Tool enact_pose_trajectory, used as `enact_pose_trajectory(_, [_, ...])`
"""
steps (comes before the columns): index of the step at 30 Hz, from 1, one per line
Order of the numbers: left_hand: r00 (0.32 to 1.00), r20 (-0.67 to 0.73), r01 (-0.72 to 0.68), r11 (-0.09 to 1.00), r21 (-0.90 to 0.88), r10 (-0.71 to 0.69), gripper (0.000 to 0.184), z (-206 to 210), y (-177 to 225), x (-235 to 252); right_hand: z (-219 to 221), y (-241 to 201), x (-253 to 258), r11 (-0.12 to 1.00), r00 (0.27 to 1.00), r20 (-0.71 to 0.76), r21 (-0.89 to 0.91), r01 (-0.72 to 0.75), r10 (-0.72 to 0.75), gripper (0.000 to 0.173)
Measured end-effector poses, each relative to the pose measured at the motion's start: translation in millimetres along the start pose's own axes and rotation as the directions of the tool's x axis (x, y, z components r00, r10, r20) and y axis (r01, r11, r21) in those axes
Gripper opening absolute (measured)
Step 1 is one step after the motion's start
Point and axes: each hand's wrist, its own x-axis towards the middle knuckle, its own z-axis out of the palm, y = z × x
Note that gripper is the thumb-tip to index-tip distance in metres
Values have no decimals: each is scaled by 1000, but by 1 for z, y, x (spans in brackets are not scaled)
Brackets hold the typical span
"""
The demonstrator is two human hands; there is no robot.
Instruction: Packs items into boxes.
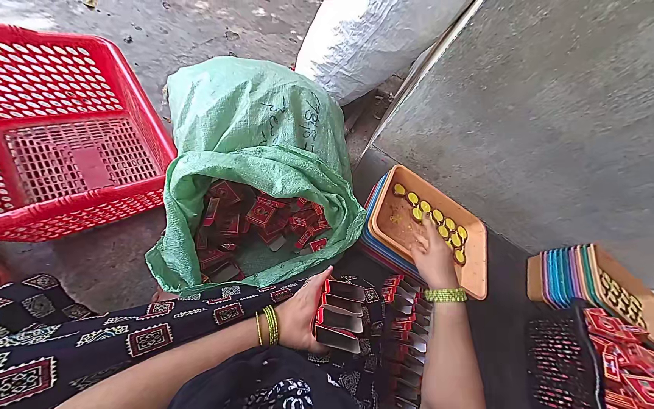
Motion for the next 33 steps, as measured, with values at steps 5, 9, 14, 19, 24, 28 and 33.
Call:
enact_pose_trajectory(5, [998, -37, -43, 999, 9, 44, 150, 2, -6, 1, 23, 37, 101, 946, 949, -95, -98, -309, 301, 30])
enact_pose_trajectory(9, [998, -47, -29, 999, -23, 28, 151, 2, -9, 2, 60, 80, 174, 904, 916, 9, -170, -393, 400, 55])
enact_pose_trajectory(14, [995, -89, -50, 997, -50, 45, 147, 4, -16, 6, 94, 83, 215, 818, 872, 31, -365, -445, 488, 47])
enact_pose_trajectory(19, [998, -60, -27, 998, -63, 23, 142, -1, -14, 7, 102, 88, 224, 855, 876, 26, -236, -462, 481, 45])
enact_pose_trajectory(24, [997, -75, -34, 999, -32, 31, 145, 0, -11, 5, 90, 70, 203, 918, 918, 49, 44, -395, 393, 47])
enact_pose_trajectory(28, [994, -98, -54, 998, -18, 52, 149, 2, -11, 5, 80, 50, 170, 816, 916, 32, 443, -371, 399, 43])
enact_pose_trajectory(33, [999, -39, 28, 999, -17, -29, 152, 2, -8, 4, 61, 14, 105, 441, 896, 76, 850, -288, 438, 28])
